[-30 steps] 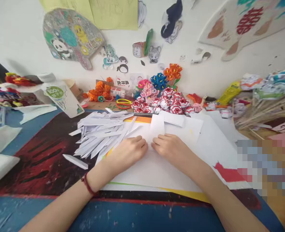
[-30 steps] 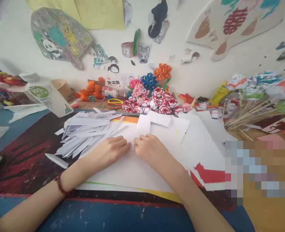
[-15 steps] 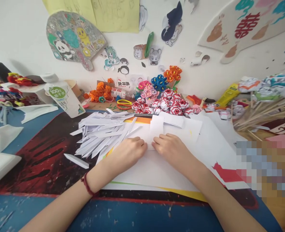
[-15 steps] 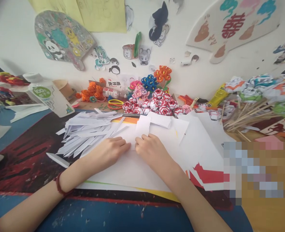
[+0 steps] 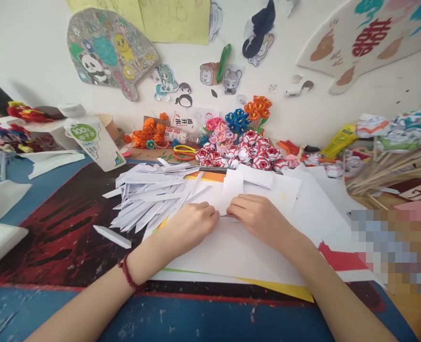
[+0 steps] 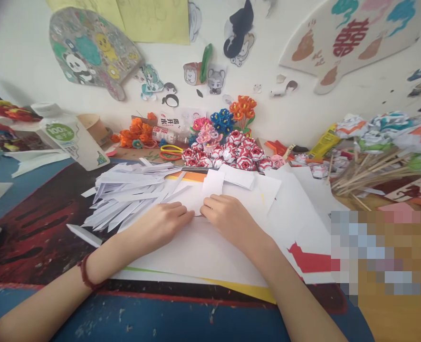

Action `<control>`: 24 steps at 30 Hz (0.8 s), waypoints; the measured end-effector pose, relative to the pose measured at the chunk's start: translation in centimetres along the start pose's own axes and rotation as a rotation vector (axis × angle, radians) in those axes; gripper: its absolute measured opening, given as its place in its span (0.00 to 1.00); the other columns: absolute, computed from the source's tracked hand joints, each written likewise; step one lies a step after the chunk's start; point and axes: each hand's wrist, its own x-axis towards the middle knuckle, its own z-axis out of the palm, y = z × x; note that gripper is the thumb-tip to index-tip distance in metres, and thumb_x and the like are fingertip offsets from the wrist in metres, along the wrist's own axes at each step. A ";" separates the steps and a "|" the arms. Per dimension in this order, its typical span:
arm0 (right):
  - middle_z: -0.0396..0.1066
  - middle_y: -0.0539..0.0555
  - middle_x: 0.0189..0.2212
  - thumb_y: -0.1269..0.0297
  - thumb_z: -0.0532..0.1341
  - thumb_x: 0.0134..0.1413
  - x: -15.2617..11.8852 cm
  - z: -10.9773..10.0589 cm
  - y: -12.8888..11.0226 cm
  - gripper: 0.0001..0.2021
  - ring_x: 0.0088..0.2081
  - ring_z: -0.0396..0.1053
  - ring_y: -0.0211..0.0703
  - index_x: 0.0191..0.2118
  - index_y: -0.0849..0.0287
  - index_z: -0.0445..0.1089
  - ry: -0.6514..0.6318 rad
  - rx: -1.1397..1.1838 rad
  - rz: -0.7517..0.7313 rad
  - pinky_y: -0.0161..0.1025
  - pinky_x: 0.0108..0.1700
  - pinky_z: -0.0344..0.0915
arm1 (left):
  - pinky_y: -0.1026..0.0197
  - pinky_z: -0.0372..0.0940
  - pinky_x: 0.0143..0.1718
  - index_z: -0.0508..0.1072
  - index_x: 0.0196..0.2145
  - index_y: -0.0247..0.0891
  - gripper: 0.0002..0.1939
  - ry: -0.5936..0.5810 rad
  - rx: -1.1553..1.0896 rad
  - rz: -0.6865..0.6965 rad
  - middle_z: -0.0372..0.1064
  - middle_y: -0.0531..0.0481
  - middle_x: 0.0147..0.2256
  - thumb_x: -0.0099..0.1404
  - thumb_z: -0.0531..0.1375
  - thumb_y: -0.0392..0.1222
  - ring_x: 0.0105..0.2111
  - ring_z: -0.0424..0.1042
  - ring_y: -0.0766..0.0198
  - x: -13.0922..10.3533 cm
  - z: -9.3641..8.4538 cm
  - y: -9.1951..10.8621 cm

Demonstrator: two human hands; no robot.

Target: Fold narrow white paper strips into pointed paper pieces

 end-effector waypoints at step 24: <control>0.65 0.53 0.25 0.82 0.56 0.56 0.6 0.0 -0.8 0.13 0.28 0.61 0.41 0.24 0.62 0.67 -0.064 -0.176 -0.068 0.39 0.29 0.54 | 0.58 0.61 0.24 0.67 0.30 0.33 0.07 -0.023 0.022 0.006 0.66 0.46 0.28 0.65 0.53 0.28 0.27 0.66 0.58 0.1 -0.2 0.4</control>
